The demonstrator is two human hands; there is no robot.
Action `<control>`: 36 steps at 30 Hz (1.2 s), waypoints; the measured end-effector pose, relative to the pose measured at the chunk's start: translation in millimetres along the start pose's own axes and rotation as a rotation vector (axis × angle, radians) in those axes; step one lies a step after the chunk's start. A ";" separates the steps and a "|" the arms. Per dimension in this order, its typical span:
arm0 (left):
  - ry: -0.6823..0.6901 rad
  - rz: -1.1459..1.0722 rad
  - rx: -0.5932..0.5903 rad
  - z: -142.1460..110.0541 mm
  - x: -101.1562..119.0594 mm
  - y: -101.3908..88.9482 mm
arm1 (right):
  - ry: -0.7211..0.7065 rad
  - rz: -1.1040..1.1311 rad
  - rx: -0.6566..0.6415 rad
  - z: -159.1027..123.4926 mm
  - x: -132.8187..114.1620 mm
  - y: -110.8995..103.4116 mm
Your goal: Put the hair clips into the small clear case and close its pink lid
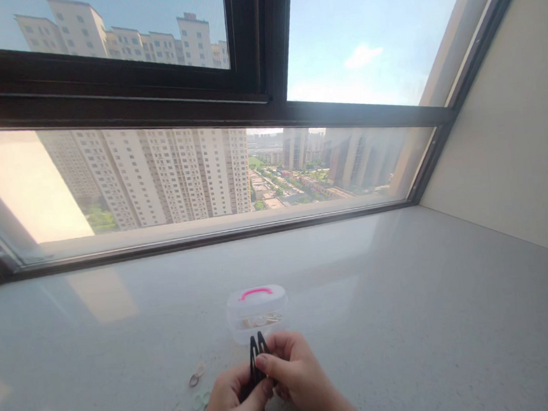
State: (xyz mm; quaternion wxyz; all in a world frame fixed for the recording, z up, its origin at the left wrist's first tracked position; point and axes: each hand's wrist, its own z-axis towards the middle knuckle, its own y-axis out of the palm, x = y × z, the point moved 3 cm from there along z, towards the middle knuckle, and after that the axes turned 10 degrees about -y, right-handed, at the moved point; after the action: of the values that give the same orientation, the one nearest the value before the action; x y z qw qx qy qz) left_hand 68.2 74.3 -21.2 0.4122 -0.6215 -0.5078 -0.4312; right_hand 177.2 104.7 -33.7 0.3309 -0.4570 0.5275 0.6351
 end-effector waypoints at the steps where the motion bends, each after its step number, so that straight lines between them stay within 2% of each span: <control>1: -0.018 0.000 0.005 -0.3 -1.1 -0.1 | 0.001 0.005 0.003 0.0 -1.0 0.6; 7: -0.056 -0.012 0.019 2.7 -10.4 -0.4 | -0.012 0.000 0.016 -0.4 -2.8 1.6; 12: -0.024 -0.007 -0.030 8.1 -14.4 0.4 | -0.009 -0.019 0.034 0.7 3.3 -2.3; 23: -0.027 -0.132 0.021 7.8 -4.6 -7.2 | -0.013 -0.035 0.132 2.3 1.8 -5.3; 29: -0.023 -0.141 0.032 7.2 -4.4 -9.8 | -0.038 -0.044 0.120 2.3 1.1 -5.8; 36: -0.028 -0.180 0.084 9.2 -4.6 -12.9 | -0.064 -0.036 0.045 3.6 6.1 -7.4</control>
State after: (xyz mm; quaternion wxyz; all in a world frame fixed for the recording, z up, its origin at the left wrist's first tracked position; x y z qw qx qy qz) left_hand 56.0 83.6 -27.3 0.3904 -0.5617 -0.5849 -0.4358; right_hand 180.8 109.5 -42.0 0.3693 -0.4382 0.5224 0.6314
